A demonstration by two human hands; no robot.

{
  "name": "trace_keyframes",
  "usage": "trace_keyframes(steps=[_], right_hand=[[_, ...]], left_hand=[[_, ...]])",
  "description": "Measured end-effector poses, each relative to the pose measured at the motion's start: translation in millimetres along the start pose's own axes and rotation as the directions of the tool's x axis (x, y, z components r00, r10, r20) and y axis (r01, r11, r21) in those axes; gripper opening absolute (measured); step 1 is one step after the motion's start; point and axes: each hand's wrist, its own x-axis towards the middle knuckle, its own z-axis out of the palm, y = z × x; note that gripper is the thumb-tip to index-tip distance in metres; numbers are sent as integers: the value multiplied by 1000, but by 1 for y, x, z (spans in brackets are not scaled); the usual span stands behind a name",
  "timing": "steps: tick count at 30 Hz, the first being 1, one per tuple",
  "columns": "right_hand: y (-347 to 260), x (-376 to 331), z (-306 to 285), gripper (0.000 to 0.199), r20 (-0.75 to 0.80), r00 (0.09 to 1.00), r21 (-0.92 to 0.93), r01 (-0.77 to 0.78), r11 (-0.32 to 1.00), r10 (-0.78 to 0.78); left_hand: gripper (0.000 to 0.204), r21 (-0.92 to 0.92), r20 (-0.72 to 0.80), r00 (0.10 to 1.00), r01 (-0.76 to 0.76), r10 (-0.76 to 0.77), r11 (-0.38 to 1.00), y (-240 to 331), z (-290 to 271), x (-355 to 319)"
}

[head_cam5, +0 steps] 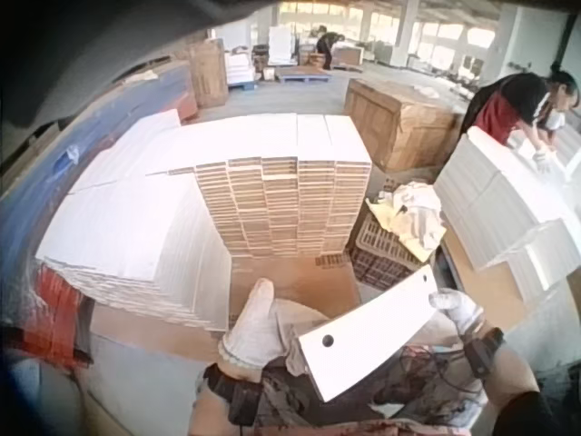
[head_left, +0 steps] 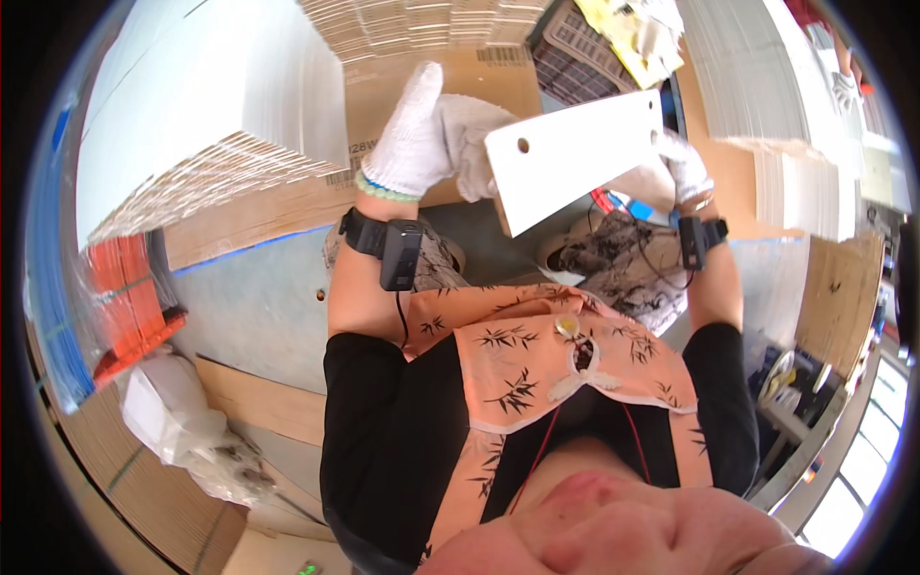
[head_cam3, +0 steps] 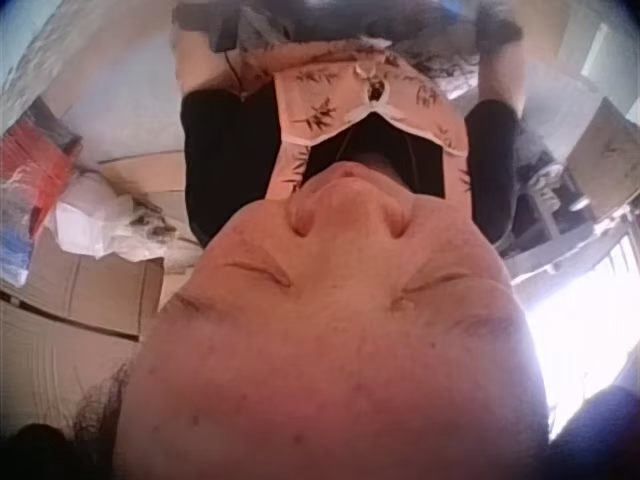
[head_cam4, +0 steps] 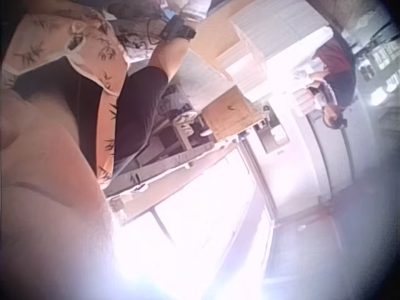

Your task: The recorder is cleaning and inspecting individual white wooden boards using a cloth and a cleaning solution.

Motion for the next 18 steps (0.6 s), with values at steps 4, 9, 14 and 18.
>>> trace_keyframes(steps=[4,9,14,18], right_hand=[[-40,12,-8,45,171,984,-262,-2,965,49],[-64,17,6,40,-11,1000,-319,21,947,-26],[-88,-23,42,38,-255,877,-477,253,842,-407],[-66,-49,104,40,325,679,-643,669,373,-659]], left_hand=[[51,899,376,926,-354,-43,258,-5,2,28],[37,616,160,959,88,-233,783,-38,13,39],[36,523,-15,985,155,-173,838,-21,39,37],[32,484,-69,993,117,-96,867,-21,46,43]])
